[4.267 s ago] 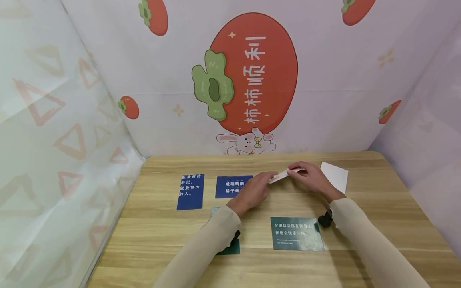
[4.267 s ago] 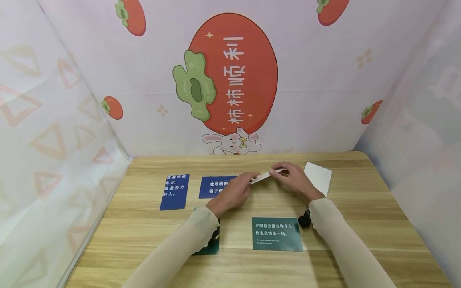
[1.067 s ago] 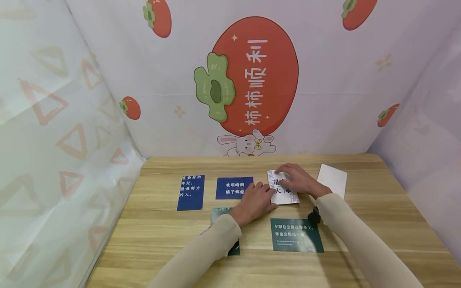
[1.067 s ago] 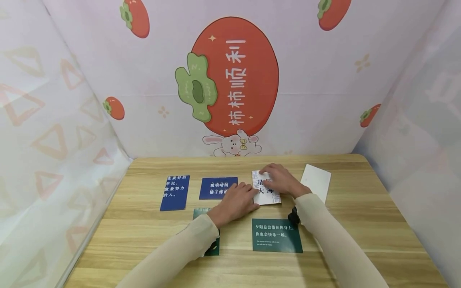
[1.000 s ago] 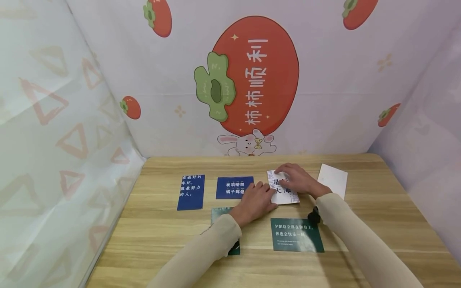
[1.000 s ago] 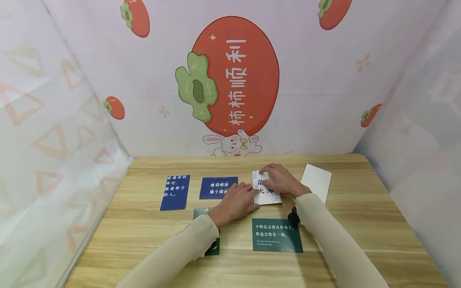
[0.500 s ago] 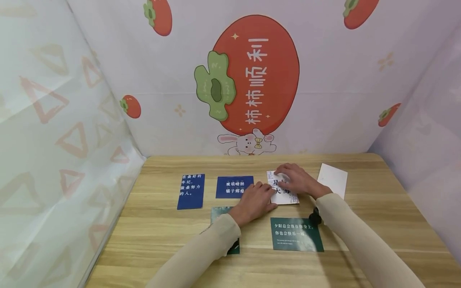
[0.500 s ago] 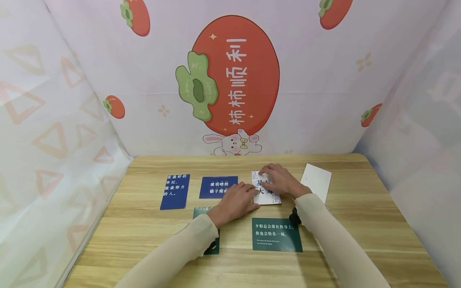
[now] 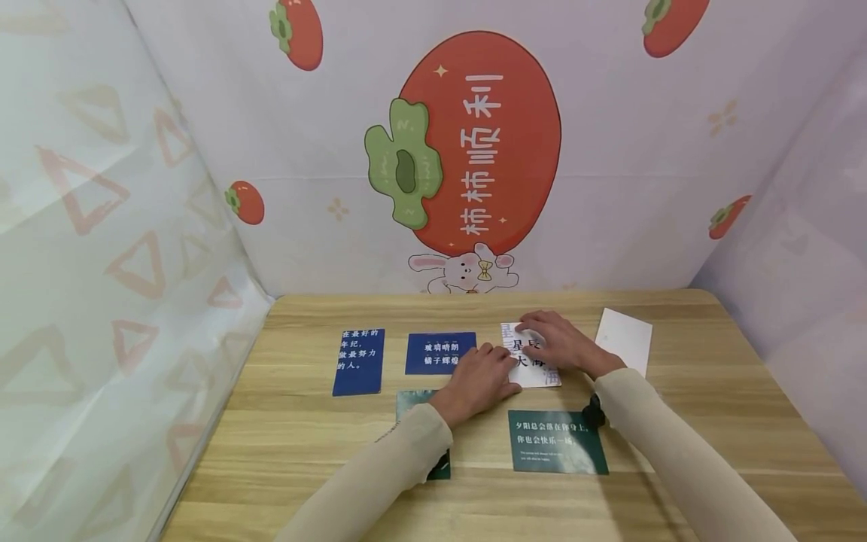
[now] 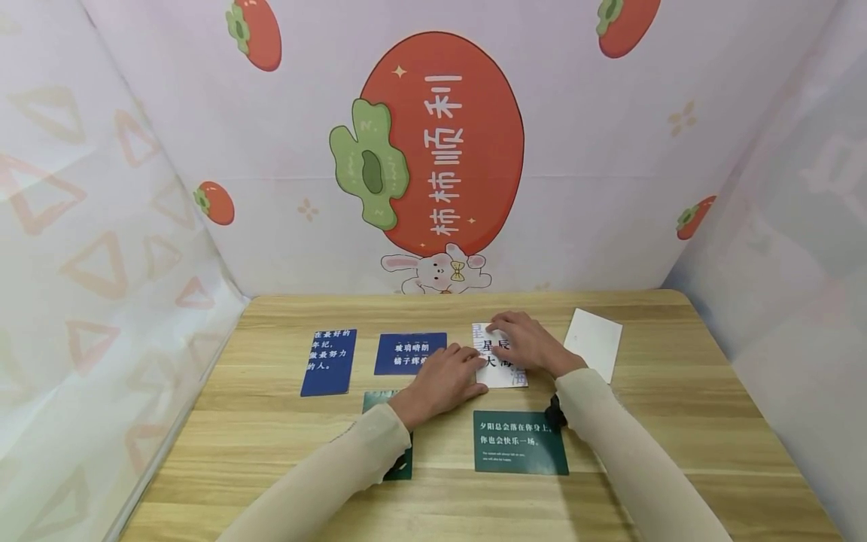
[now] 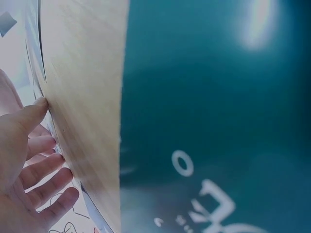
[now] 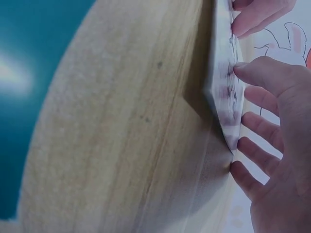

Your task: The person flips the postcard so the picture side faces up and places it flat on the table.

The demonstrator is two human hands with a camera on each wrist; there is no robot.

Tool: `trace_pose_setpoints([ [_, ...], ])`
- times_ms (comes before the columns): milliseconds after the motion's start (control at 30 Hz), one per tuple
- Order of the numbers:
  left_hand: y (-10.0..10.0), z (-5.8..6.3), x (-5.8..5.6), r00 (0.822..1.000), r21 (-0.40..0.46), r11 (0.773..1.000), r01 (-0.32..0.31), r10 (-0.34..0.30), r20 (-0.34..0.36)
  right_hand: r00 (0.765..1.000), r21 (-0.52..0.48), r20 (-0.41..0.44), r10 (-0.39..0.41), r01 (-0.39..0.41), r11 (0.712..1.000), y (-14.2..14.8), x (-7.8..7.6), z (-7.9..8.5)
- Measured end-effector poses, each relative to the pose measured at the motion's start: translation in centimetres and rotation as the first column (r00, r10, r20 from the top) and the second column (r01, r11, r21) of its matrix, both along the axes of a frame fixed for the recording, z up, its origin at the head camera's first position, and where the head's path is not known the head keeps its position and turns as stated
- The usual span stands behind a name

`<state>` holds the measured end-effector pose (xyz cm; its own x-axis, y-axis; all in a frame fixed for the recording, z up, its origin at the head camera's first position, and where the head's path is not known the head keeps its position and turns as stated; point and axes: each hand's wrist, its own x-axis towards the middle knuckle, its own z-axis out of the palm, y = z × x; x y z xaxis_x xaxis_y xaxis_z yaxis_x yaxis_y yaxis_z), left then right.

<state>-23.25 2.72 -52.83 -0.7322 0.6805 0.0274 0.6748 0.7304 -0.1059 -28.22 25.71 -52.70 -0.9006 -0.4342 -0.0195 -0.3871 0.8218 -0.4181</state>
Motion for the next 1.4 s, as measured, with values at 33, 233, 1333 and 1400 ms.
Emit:
trace_pose_setpoints([
  [33, 0.0, 0.0, 0.0, 1.0, -0.003, 1.0, -0.002, 0.002, -0.002, 1.0, 0.003, -0.001, -0.002, 0.002, 1.0, 0.0, 0.0, 0.0],
  [233, 0.1, 0.1, 0.2, 1.0, -0.018, 1.0, -0.015, 0.015, 0.005, 1.0, -0.001, -0.011, -0.005, 0.005, 1.0, -0.1, 0.3, -0.1],
  [1333, 2.7, 0.6, 0.0, 0.998, 0.099, 0.995, -0.017, 0.011, 0.069, 0.982, -0.147, -0.131, -0.139, 0.119, 0.982, 3.9, 1.6, -0.7],
  [1400, 3.1, 0.6, -0.1, 0.997, 0.096, 0.995, -0.017, 0.01, 0.075, 0.979, -0.149, -0.146, -0.142, 0.12, 0.981, 4.5, 1.6, -0.6],
])
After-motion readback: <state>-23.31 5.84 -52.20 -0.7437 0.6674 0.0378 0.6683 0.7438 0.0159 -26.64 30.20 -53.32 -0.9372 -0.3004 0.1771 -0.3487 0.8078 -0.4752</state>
